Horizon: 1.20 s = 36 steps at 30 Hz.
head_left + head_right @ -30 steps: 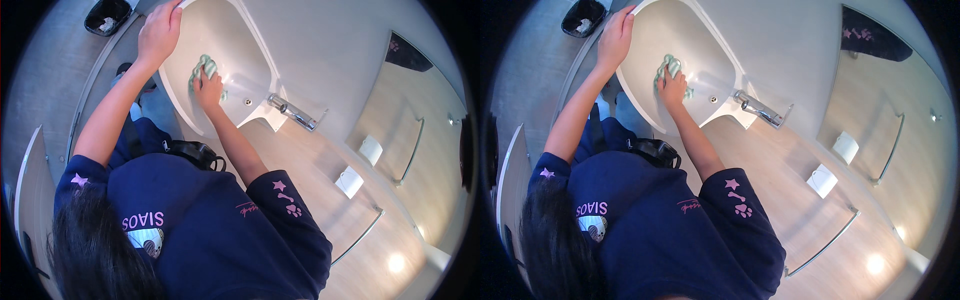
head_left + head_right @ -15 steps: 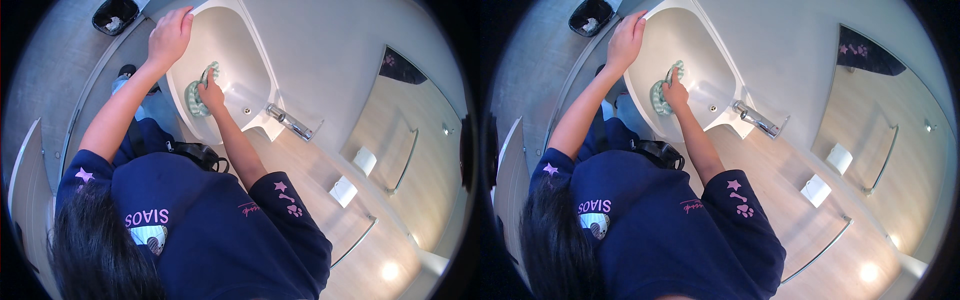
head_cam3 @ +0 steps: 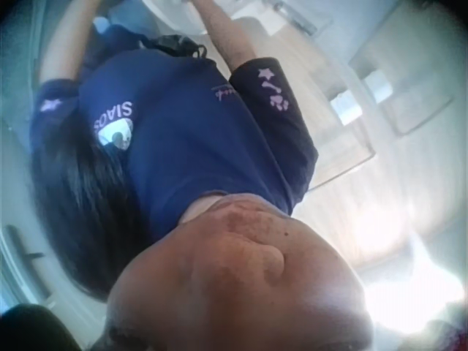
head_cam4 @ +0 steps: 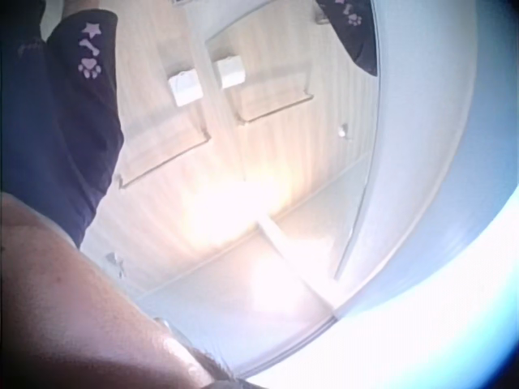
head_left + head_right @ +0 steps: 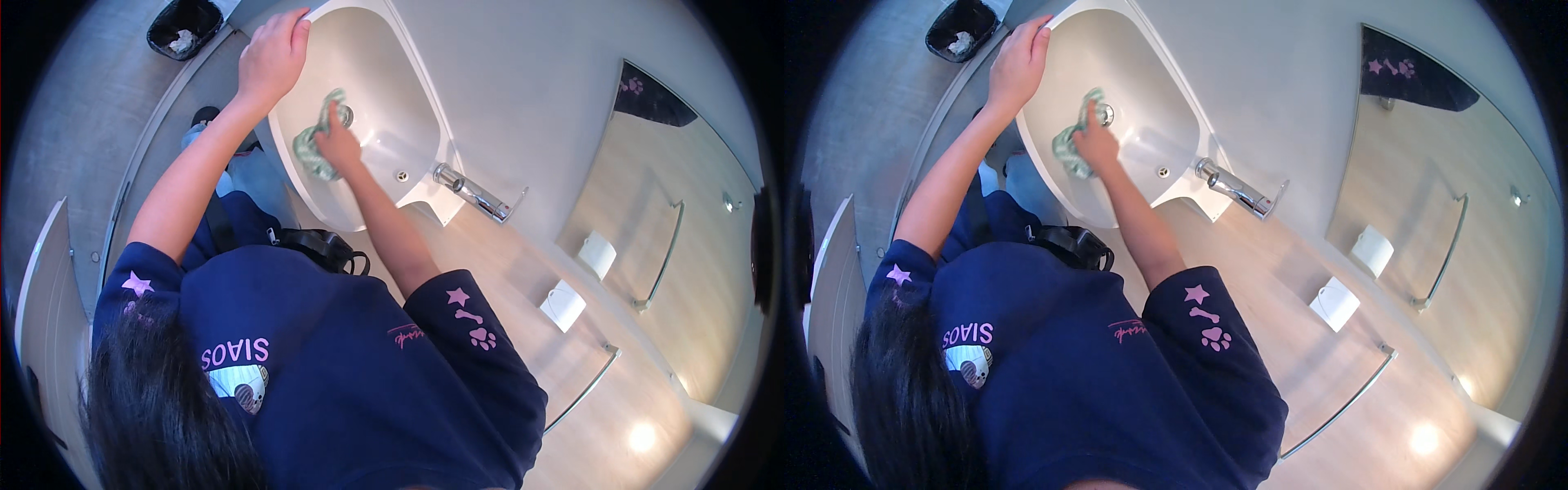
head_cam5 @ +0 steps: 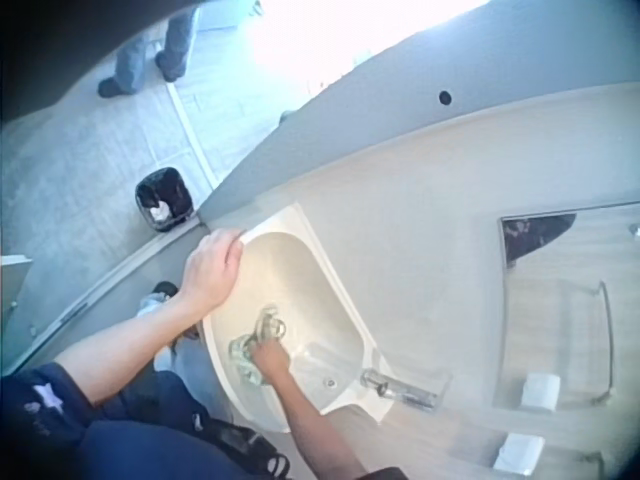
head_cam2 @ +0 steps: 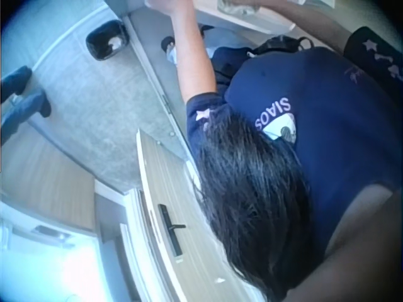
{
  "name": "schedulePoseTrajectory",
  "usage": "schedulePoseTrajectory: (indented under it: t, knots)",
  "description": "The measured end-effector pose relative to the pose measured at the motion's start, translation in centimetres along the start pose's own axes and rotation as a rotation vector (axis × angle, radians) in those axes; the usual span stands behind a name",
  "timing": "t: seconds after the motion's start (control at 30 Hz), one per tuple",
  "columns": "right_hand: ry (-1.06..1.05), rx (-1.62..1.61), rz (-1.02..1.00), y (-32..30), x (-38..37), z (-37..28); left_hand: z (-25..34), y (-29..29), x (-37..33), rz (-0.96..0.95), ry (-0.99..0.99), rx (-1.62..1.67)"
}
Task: Cleaning the sink, walls, and toilet area in a bathroom using a rag.
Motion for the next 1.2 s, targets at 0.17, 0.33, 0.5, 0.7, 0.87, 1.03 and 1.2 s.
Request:
schedulePoseTrajectory:
  t: [0.17, 0.33, 0.5, 0.7, 0.87, 1.03, 1.2]
  knots:
    - [0.027, 0.063, -0.148, 2.9, 3.4, 2.2, -0.3, -0.4, 0.2, -0.003, -0.01, -0.004]
    - [0.078, -0.07, 0.043, 0.5, 0.2, 3.0, 0.4, 0.4, 0.4, -0.028, 0.013, 0.001]
    - [0.004, 0.013, -0.093, 2.4, 2.4, 3.1, -0.2, -0.1, 0.2, -0.018, -0.011, -0.026]
    - [0.092, -0.085, 0.049, 1.1, 0.6, 2.9, 0.4, -0.1, 0.3, -0.001, 0.021, 0.006]
    - [0.016, 0.049, -0.081, 1.9, 1.5, 4.0, 0.4, -0.3, 0.2, -0.007, 0.003, 0.015]
    - [0.079, -0.036, 0.039, 1.0, 0.2, 3.0, 0.0, 0.1, 0.2, -0.004, 0.008, -0.002]
    - [0.014, 0.125, -0.154, 1.2, 2.3, 4.8, 0.0, 0.1, 0.2, -0.021, -0.002, 0.012]
Point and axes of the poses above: each hand's wrist, its own x-axis away from the middle knuckle, its own y-axis out of the palm, z = x × y, the point moved 8 cm from there along -x, towards the middle knuckle, and after that the axes turned 10 degrees about -x, right-handed, at the moved point
